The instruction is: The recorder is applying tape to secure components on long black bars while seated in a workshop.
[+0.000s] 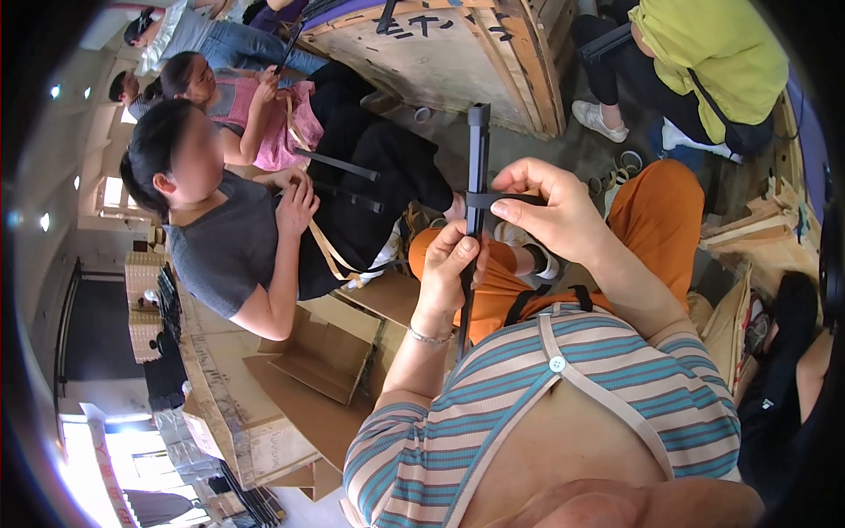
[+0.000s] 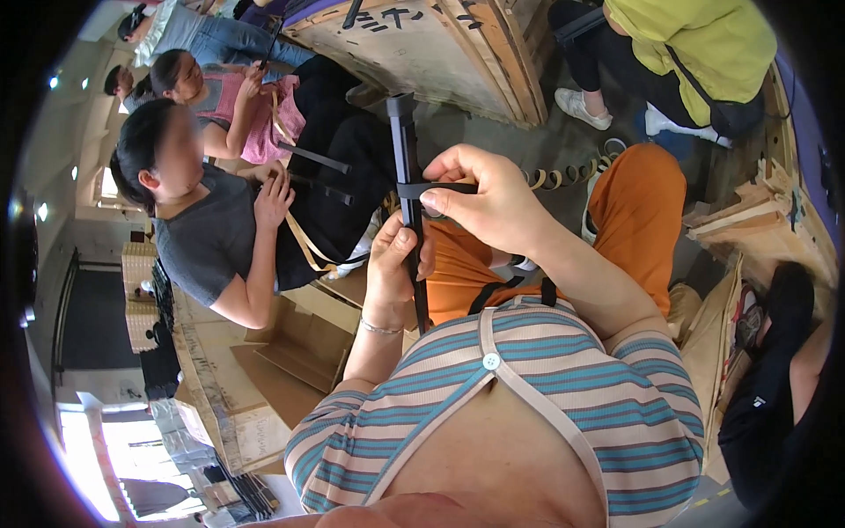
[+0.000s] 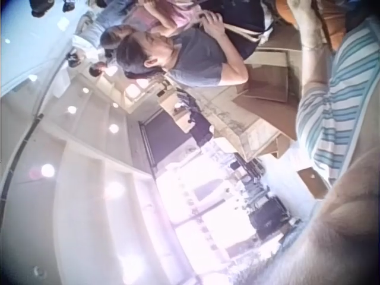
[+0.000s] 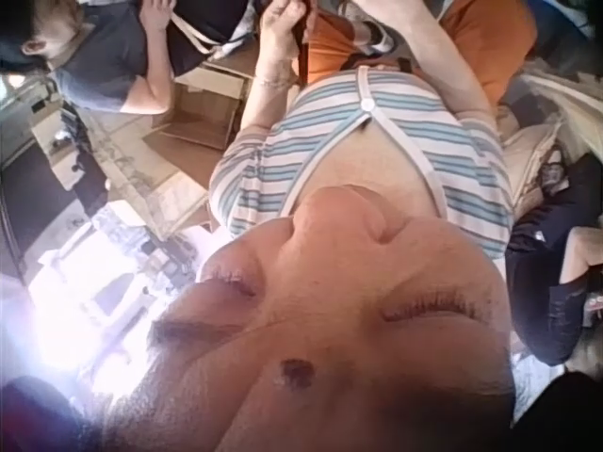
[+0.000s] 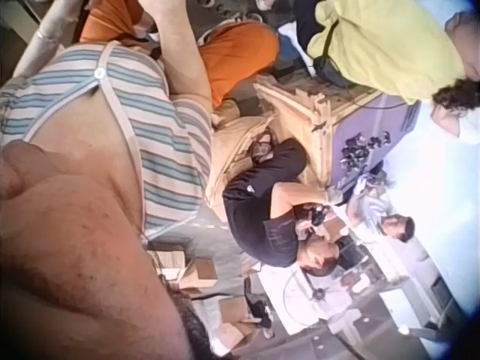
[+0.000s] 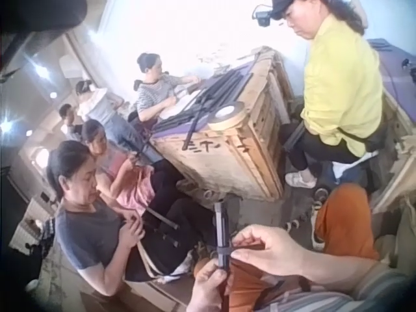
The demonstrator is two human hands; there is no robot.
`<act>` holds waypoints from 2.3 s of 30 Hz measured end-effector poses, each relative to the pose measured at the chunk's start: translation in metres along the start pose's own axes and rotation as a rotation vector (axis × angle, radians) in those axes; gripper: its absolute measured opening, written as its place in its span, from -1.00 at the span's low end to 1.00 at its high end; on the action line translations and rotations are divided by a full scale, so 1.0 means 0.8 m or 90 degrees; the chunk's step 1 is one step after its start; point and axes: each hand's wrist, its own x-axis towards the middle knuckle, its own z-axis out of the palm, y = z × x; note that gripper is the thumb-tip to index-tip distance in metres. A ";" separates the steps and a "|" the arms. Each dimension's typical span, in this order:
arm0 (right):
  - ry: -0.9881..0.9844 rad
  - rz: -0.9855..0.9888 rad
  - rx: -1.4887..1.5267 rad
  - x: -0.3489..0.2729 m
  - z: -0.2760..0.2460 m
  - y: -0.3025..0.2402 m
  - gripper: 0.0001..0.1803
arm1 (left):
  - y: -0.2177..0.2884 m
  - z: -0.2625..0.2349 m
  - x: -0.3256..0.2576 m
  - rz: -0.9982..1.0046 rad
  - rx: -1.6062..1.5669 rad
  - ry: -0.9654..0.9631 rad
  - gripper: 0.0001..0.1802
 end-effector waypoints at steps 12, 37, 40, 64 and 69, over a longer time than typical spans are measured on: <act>0.047 0.039 -0.096 -0.009 0.005 -0.012 -0.84 | 0.002 0.009 0.002 -0.059 -0.009 -0.051 -0.53; 0.209 0.215 -0.410 0.009 -0.068 0.194 -0.80 | 0.019 0.015 -0.001 0.009 0.057 0.007 -0.48; 0.219 0.069 -0.400 0.029 -0.056 0.165 -0.76 | 0.018 0.003 0.000 -0.089 -0.075 -0.028 -0.49; 0.077 0.073 0.183 0.016 -0.032 0.047 -0.72 | 0.006 0.008 0.069 0.016 -0.049 -0.015 -0.53; -0.016 0.081 0.120 0.009 -0.038 0.051 -0.75 | -0.005 0.005 0.086 -0.005 -0.084 0.028 -0.62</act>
